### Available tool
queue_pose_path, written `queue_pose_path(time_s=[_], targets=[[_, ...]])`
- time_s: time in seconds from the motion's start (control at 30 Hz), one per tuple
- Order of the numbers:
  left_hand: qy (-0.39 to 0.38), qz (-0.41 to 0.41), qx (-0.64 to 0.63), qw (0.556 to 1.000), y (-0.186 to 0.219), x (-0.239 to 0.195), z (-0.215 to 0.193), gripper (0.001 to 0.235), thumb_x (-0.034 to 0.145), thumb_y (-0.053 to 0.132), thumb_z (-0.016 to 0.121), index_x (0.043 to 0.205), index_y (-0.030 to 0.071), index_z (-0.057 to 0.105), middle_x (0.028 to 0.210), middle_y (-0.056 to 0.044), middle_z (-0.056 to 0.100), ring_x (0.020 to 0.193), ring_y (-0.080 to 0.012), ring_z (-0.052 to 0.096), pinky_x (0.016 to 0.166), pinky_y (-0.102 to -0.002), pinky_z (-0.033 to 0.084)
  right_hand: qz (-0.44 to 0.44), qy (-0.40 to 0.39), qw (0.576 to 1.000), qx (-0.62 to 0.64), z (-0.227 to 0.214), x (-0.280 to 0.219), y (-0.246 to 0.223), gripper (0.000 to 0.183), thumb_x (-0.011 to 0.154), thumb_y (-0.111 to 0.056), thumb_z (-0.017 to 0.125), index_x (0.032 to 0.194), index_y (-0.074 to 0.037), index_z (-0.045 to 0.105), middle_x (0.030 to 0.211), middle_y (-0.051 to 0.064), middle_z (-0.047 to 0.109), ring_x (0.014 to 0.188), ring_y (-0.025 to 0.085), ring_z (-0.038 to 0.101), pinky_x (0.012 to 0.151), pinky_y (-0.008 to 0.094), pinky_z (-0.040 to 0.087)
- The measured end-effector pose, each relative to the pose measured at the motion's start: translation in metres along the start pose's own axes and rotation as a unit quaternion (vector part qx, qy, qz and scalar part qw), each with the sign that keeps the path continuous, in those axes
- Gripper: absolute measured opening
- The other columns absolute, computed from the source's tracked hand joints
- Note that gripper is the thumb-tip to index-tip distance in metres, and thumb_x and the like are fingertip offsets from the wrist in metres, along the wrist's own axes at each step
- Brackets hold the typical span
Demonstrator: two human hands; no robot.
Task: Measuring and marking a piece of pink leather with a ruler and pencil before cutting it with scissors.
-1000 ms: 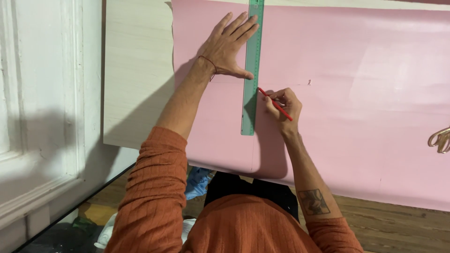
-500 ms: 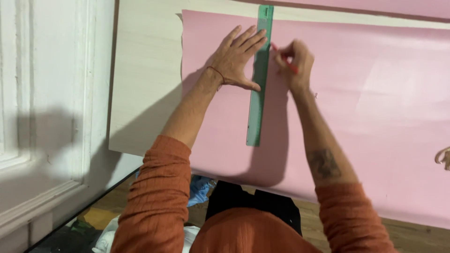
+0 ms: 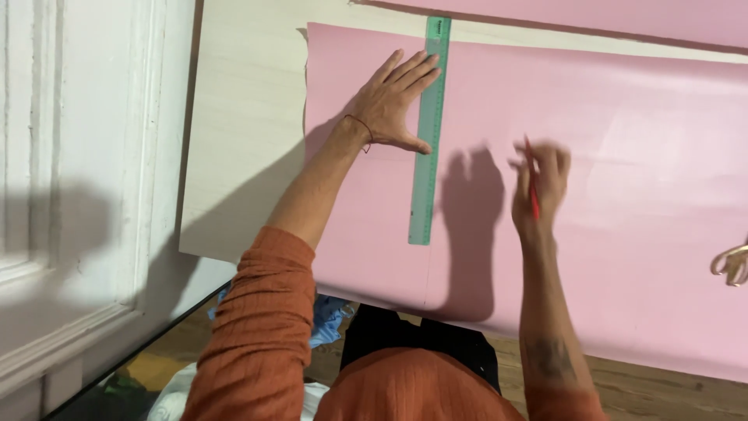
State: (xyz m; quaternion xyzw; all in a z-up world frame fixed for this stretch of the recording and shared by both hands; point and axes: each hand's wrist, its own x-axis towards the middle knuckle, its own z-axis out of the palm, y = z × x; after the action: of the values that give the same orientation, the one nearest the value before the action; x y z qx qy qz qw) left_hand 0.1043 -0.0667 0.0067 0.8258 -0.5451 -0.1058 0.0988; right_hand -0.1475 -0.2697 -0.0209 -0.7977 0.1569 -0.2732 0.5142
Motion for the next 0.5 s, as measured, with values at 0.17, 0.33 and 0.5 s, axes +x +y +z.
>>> queue_pose_path(time_s=[0.17, 0.33, 0.5], targets=[[-0.018, 0.013, -0.058, 0.998, -0.011, -0.003, -0.006, 0.12, 0.064, 0.075, 0.082, 0.156, 0.011, 0.038, 0.168, -0.01, 0.025, 0.156, -0.0259, 0.016, 0.13, -0.045, 0.009, 0.008, -0.04, 0.968, -0.246, -0.105, -0.128, 0.033, 0.026, 0.112, 0.001, 0.043, 0.125, 0.0, 0.065, 0.139, 0.023, 0.057, 0.129, 0.037, 0.06, 0.102, 0.046, 0.06], [0.067, -0.024, -0.058, 0.996, 0.011, -0.048, 0.034, 0.056, 0.093, 0.031, 0.077, 0.147, 0.022, 0.063, 0.17, -0.007, 0.035, 0.159, -0.0248, 0.025, 0.133, -0.047, 0.019, 0.091, -0.031, 0.932, -0.35, -0.167, -0.197, 0.031, 0.03, 0.113, -0.003, 0.043, 0.134, 0.0, 0.064, 0.147, 0.024, 0.057, 0.14, 0.041, 0.053, 0.11, 0.053, 0.051], [0.074, -0.177, -0.061, 0.979, 0.119, -0.117, 0.024, 0.072, 0.08, 0.048, 0.083, 0.134, 0.006, 0.061, 0.147, -0.018, 0.05, 0.137, -0.0357, 0.043, 0.116, -0.051, 0.031, 0.092, -0.016, 0.903, -0.419, -0.147, -0.214, 0.023, 0.033, 0.107, 0.0, 0.053, 0.139, 0.003, 0.061, 0.147, 0.026, 0.059, 0.139, 0.04, 0.054, 0.119, 0.052, 0.046]])
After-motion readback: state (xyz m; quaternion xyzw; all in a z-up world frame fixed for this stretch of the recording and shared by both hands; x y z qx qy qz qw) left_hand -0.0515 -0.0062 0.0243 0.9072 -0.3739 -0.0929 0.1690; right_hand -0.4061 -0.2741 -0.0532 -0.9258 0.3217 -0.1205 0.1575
